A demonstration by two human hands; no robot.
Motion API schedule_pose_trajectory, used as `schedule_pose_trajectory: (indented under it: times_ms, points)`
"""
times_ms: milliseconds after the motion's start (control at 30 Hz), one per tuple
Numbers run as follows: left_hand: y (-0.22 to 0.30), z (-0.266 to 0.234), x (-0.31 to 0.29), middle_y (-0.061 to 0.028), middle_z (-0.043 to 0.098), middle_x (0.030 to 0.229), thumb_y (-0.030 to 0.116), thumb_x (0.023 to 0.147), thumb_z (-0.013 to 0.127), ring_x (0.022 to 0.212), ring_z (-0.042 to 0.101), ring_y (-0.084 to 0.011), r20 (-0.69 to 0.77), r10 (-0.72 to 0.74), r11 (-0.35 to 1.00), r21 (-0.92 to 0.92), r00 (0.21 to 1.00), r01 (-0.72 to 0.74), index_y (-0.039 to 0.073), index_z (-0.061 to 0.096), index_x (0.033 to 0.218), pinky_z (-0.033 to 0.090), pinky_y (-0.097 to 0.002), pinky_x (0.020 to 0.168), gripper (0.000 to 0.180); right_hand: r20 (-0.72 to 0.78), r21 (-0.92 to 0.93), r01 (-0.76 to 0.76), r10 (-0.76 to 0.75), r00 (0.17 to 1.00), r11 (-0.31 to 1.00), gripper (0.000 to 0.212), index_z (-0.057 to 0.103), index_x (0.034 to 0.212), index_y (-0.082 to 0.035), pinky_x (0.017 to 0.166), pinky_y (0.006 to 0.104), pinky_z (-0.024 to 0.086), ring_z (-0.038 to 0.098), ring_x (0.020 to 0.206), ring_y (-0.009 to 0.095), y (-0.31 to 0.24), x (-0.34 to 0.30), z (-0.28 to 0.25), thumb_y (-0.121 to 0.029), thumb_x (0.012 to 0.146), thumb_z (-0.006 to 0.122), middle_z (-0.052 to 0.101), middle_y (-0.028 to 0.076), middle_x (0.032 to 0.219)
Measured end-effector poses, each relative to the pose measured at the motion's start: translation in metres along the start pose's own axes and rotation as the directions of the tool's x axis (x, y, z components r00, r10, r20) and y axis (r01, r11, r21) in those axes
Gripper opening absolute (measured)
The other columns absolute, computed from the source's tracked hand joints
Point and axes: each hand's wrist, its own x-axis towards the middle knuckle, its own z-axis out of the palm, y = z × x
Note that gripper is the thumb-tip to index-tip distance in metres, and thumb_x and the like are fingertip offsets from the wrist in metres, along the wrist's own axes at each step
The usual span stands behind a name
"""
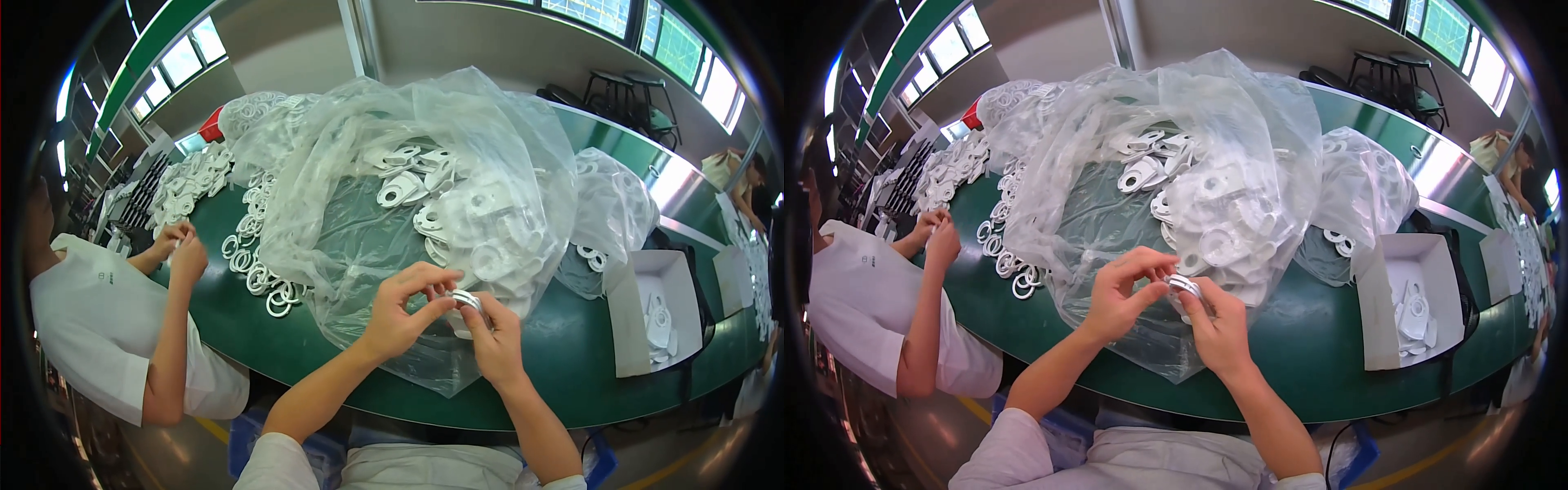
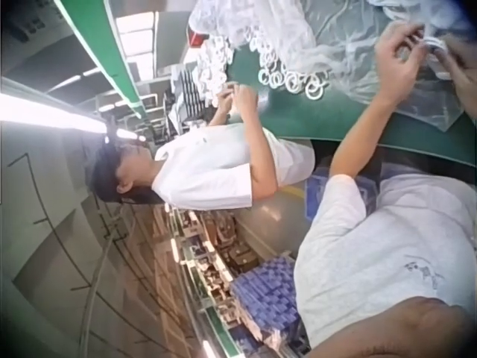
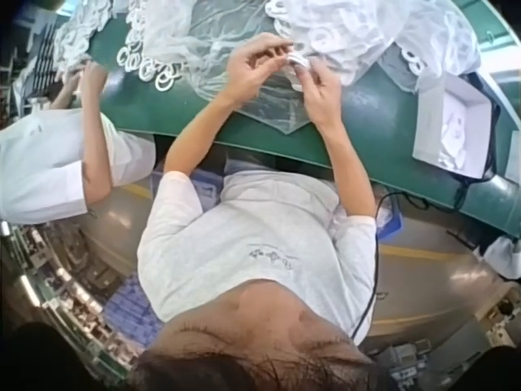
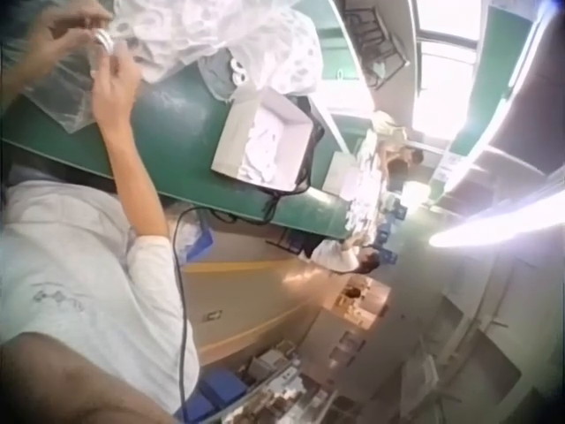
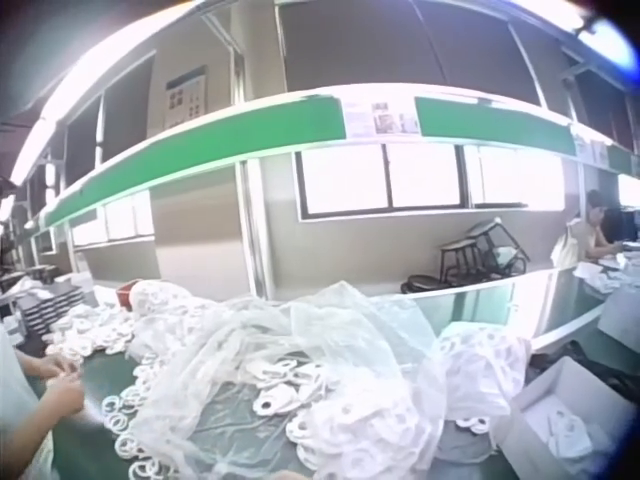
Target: Inspecting and assembling small white plastic components at a factory workbench.
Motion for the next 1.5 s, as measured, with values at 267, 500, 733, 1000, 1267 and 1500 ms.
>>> schedule_pose_trajectory:
  times_ms: [267, 500, 733, 1000, 1267, 1500]
  points:
    - [-0.007, -0.004, 0.0, -0.0088, 0.062, 0.096, -0.004, 0.081, 0.066, 0.084, 0.059, -0.0125, 0.085, -0.08, 0.994, -0.073, 0.993, 0.087, -0.003, 0.067, 0.1, 0.047, -0.0234, 0.072, 0.019, 0.053, 0.018, -0.03, 0.029, 0.998, 0.999, 0.022, 0.062, 0.1, 0.002, 0.068, 0.0227, 0.042, 0.053, 0.076, 0.007, 0.001, 0.0, 0.0, -0.017, 0.096, 0.051, 0.062, 0.002, 0.081]
    - [-0.006, -0.005, 0.001, -0.0063, 0.063, 0.089, 0.001, 0.082, 0.066, 0.076, 0.058, -0.0109, 0.096, -0.135, 0.989, -0.04, 0.986, 0.14, 0.0, 0.068, 0.097, 0.045, -0.0224, 0.066, 0.015, 0.054, -0.023, -0.032, 0.033, 0.998, 0.999, 0.023, 0.064, 0.094, 0.003, 0.065, 0.0222, 0.042, 0.053, 0.073, 0.007, 0.002, 0.001, -0.001, -0.017, 0.096, 0.051, 0.062, 0.002, 0.077]
    - [-0.002, -0.001, -0.003, -0.007, 0.061, 0.078, 0.002, 0.082, 0.065, 0.069, 0.057, -0.0148, 0.038, -0.024, 0.973, 0.23, 0.999, 0.015, -0.002, 0.065, 0.082, 0.045, -0.0257, 0.066, 0.004, 0.127, 0.16, -0.2, 0.181, 0.975, 0.967, 0.031, 0.062, 0.086, 0.003, 0.056, 0.0226, 0.043, 0.055, 0.062, 0.006, -0.003, -0.001, 0.004, -0.019, 0.099, 0.046, 0.061, 0.003, 0.071]
    - [0.0, 0.013, 0.0, -0.007, 0.059, 0.097, 0.004, 0.083, 0.067, 0.089, 0.06, -0.0142, 0.117, -0.122, 0.98, 0.17, 0.986, 0.101, -0.002, 0.057, 0.109, 0.05, -0.0265, 0.078, 0.028, 0.02, 0.289, -0.179, 0.181, 0.983, 0.94, 0.03, 0.061, 0.097, 0.0, 0.069, 0.0211, 0.044, 0.055, 0.078, 0.006, 0.029, 0.002, -0.001, -0.023, 0.101, 0.041, 0.062, 0.001, 0.087]
    - [-0.019, -0.004, -0.003, -0.0077, 0.059, 0.112, 0.004, 0.086, 0.064, 0.094, 0.059, -0.012, 0.231, -0.331, 0.894, -0.233, 0.915, 0.383, -0.001, 0.047, 0.131, 0.05, -0.0257, 0.077, 0.048, 0.112, 0.432, -0.244, 0.217, 0.97, 0.868, 0.027, 0.055, 0.115, 0.001, 0.073, 0.0222, 0.045, 0.057, 0.088, 0.008, 0.005, 0.005, -0.007, -0.006, 0.09, 0.049, 0.062, 0.003, 0.099]
    - [-0.017, 0.018, -0.011, -0.0043, 0.057, 0.113, 0.001, 0.087, 0.058, 0.1, 0.057, -0.0103, 0.255, -0.347, 0.878, -0.249, 0.902, 0.408, 0.002, 0.044, 0.127, 0.049, -0.0272, 0.086, 0.042, -0.004, 0.362, -0.135, 0.146, 0.989, 0.922, 0.032, 0.054, 0.115, 0.002, 0.081, 0.0257, 0.047, 0.059, 0.091, 0.011, 0.007, 0.002, -0.006, 0.002, 0.082, 0.052, 0.062, 0.005, 0.102]
